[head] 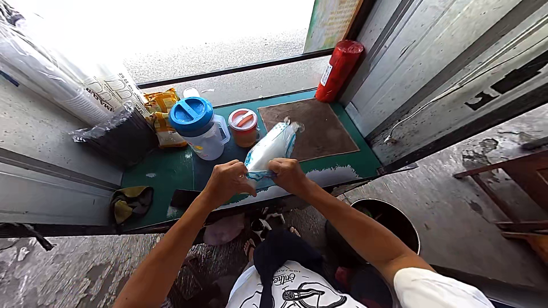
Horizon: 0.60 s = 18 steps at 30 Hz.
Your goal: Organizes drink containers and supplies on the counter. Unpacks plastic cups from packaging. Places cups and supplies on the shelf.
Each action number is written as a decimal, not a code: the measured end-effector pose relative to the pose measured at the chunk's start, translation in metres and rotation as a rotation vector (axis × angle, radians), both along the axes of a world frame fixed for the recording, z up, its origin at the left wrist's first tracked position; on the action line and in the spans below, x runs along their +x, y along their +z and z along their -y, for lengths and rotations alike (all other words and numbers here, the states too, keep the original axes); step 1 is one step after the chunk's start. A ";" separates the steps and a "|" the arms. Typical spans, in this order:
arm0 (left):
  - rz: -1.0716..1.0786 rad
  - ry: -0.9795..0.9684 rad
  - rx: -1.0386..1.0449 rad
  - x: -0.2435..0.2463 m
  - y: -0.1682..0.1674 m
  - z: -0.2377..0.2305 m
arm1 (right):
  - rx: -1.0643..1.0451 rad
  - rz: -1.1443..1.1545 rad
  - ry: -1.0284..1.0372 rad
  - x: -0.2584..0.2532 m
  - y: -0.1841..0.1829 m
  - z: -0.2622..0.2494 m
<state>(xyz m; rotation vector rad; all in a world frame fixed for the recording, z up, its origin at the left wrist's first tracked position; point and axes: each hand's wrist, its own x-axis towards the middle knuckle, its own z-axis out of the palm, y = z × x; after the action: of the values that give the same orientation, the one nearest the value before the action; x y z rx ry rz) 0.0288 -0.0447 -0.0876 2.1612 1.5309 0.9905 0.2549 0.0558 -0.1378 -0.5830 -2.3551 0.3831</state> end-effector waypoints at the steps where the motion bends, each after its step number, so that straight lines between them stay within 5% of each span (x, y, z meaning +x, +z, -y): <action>1: 0.039 0.014 -0.046 0.000 0.003 -0.002 | -0.114 0.028 0.020 0.001 0.003 0.003; 4: 0.116 0.081 -0.092 0.005 0.008 -0.010 | -0.262 0.077 0.009 0.002 0.020 0.017; 10: 0.144 0.325 -0.066 0.031 0.032 -0.025 | -0.385 -0.210 -0.151 -0.003 0.034 0.019; 18: 0.089 0.349 -0.220 0.049 0.060 -0.064 | -1.055 -0.310 -0.009 0.005 0.040 0.002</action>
<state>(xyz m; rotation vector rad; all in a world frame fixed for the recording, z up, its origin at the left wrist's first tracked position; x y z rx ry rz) 0.0782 0.0198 -0.0281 1.7149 1.9144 0.9524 0.2595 0.0538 -0.0981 -0.9023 -1.7081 1.6114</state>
